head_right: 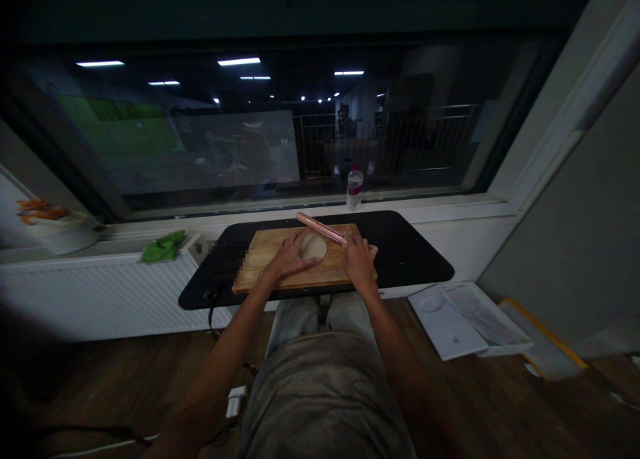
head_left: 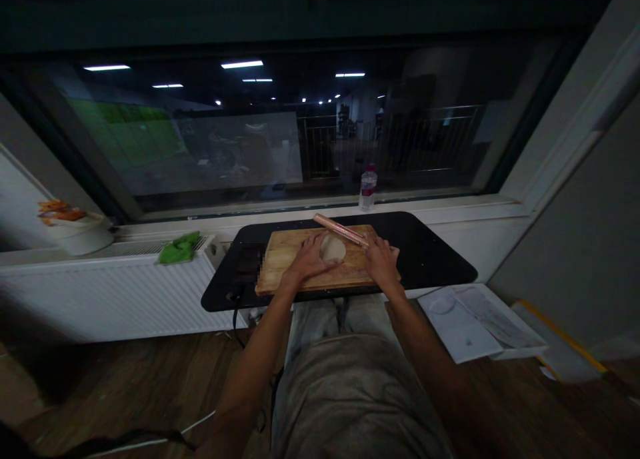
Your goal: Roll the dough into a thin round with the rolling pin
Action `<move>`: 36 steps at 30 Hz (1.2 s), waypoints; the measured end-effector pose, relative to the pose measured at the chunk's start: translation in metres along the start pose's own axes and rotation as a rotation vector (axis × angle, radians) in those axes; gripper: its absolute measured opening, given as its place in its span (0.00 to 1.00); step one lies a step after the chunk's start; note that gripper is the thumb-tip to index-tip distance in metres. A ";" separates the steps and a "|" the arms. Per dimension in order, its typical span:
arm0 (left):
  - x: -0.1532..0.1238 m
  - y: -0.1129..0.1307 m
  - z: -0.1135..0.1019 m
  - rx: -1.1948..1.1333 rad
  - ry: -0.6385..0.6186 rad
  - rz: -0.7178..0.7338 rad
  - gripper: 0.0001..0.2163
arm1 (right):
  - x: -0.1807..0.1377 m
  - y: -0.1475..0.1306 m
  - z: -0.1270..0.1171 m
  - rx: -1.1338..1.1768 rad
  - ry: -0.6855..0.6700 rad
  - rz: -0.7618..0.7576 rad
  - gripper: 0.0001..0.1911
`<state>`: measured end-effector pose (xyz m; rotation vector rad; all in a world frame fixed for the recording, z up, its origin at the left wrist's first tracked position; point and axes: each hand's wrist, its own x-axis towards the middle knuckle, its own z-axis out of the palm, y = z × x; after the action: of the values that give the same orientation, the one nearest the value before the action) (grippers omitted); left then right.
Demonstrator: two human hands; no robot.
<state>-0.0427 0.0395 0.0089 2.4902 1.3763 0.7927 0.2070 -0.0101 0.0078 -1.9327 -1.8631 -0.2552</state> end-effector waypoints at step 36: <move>0.002 0.002 0.001 0.203 0.001 -0.108 0.51 | -0.001 -0.003 -0.007 -0.003 -0.010 -0.015 0.29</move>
<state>-0.0395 0.0404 0.0093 2.5345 1.6509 0.6624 0.2051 -0.0145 0.0142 -1.9258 -1.8852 -0.2540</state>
